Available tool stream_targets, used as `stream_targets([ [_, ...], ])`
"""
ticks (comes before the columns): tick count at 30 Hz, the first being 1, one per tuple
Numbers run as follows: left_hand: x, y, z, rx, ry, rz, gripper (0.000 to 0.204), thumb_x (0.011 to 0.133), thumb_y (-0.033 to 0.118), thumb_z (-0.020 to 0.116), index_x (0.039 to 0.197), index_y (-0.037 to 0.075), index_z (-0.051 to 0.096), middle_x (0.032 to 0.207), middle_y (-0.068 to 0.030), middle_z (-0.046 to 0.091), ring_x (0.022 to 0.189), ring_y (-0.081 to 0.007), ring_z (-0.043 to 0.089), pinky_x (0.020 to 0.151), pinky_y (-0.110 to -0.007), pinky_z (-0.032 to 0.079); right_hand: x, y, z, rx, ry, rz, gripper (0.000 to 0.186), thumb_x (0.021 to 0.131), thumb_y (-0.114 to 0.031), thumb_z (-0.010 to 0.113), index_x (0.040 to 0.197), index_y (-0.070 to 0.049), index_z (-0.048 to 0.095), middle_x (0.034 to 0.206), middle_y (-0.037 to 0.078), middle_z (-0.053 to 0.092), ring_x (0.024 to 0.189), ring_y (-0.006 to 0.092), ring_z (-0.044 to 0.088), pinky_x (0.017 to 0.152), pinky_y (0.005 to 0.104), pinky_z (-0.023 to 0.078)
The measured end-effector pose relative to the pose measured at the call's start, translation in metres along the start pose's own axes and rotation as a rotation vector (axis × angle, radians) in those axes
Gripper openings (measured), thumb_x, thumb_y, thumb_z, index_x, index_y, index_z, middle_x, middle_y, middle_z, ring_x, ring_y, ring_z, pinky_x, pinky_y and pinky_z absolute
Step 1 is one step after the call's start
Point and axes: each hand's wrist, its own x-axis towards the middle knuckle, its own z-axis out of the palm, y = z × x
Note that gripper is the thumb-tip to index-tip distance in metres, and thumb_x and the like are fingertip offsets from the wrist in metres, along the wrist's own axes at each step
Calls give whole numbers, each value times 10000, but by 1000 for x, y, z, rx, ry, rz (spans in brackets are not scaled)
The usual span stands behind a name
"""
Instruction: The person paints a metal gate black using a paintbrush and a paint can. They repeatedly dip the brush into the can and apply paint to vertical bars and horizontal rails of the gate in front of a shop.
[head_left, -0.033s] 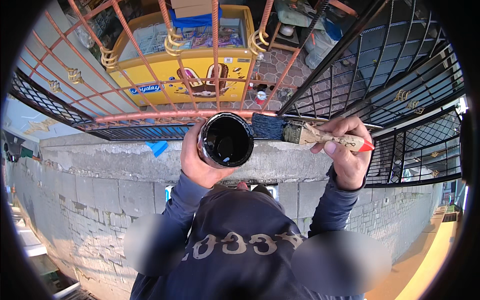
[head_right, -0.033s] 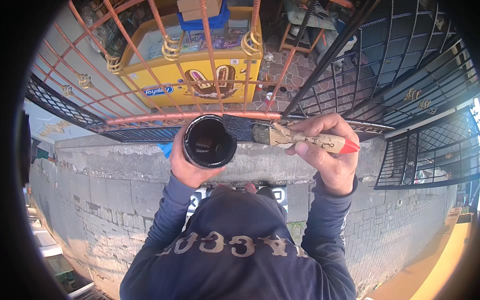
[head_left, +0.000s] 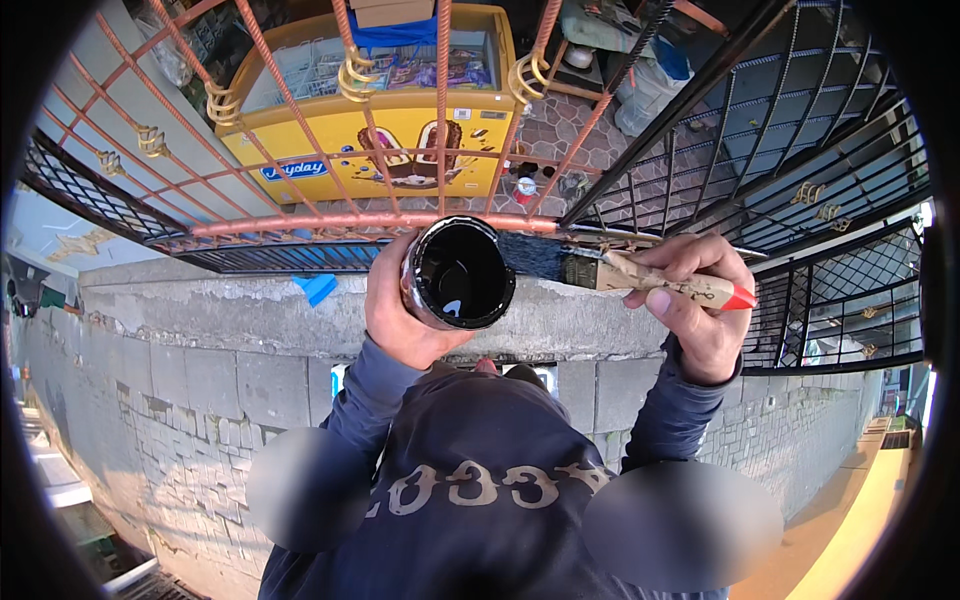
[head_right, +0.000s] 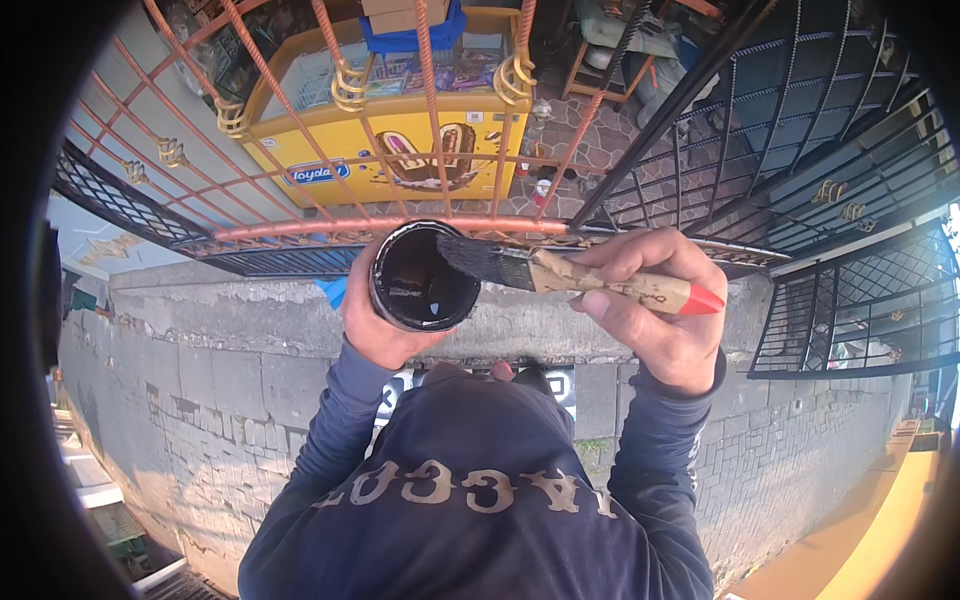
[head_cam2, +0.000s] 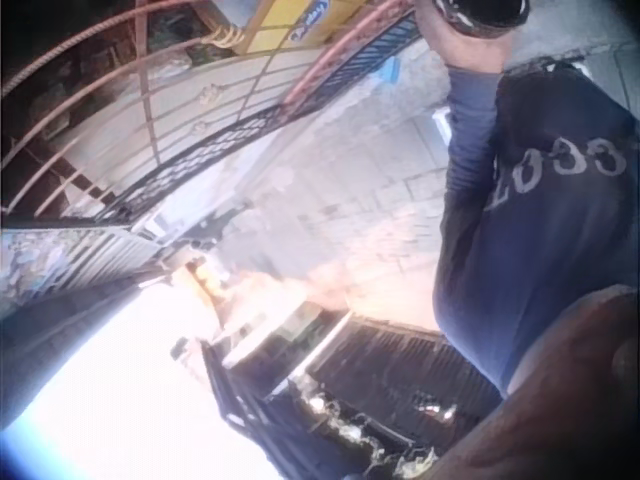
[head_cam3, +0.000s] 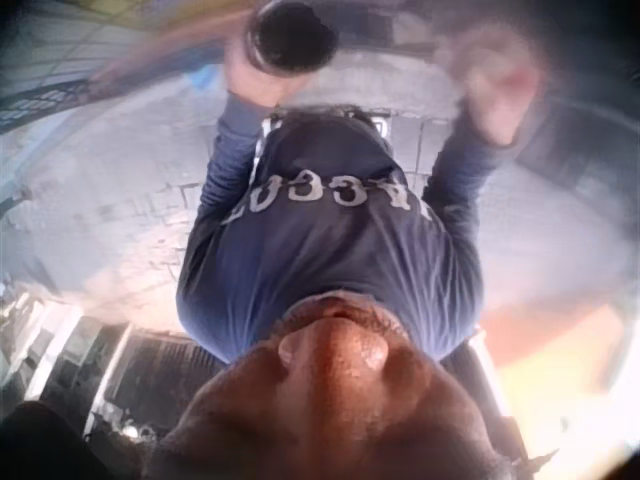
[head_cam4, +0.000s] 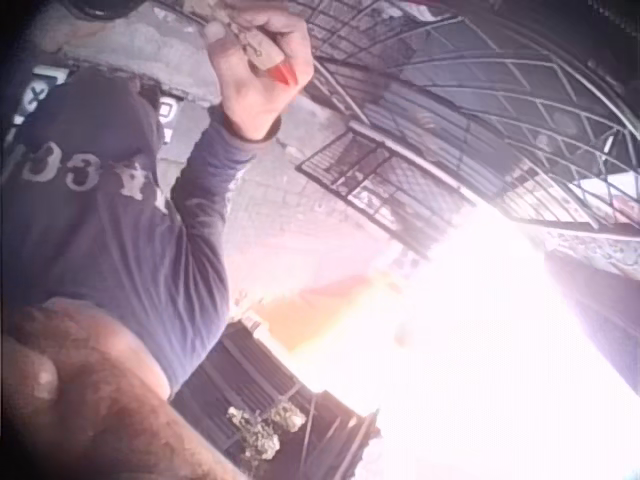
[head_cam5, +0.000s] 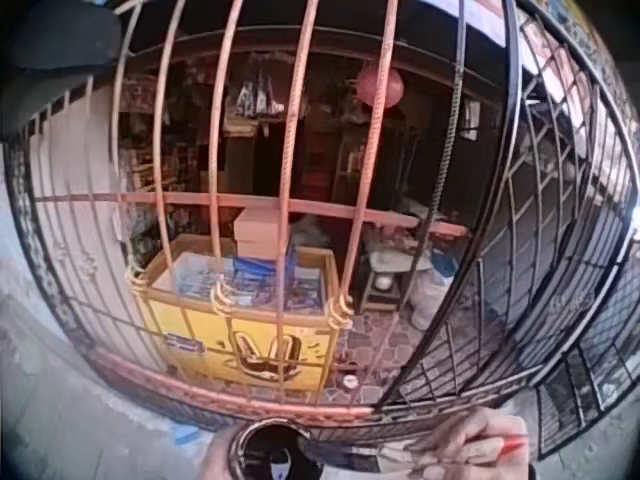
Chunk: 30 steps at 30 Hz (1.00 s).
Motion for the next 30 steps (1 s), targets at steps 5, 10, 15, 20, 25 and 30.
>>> stream_targets([
  [5,5,-4,-31,47,45,8,1042,546,285,999,1414,-25,513,1319,-221,610,1206,-412,605,1054,-475,478,36,-13,77,-541,-477,-142,155,750,29,791,869,-2,697,921,141,751,858,254,755,771,348,597],
  [10,8,-16,-62,123,84,28,1043,574,288,1022,1417,-24,492,1330,-200,633,1193,-315,656,1017,-427,524,71,28,149,-607,-779,-161,181,768,10,753,945,8,713,907,159,732,845,352,729,767,407,591],
  [15,0,-26,-88,116,140,15,1033,566,296,1024,1402,-18,505,1293,-197,643,1167,-320,663,996,-426,531,92,27,191,-604,-924,-215,197,754,25,749,949,6,732,864,152,735,799,350,729,746,397,587],
  [20,-5,-31,-111,146,196,30,1008,537,293,993,1382,-9,535,1293,-220,618,1180,-423,603,1027,-497,474,101,-2,201,-630,-773,-195,198,748,-10,800,932,4,728,832,126,739,744,277,731,699,343,572],
  [25,-8,-34,-120,232,253,66,1009,518,260,983,1385,2,535,1288,-209,611,1187,-419,589,1027,-500,465,101,-13,215,-752,-747,-214,209,744,-53,821,913,11,716,820,134,735,733,264,731,697,338,566],
  [30,-9,-37,-125,323,236,48,1076,502,259,1005,1420,17,500,1328,-204,608,1213,-411,599,1046,-489,484,100,-15,218,-811,-654,-141,208,746,-62,825,898,19,706,795,134,724,715,236,727,689,330,560],
])
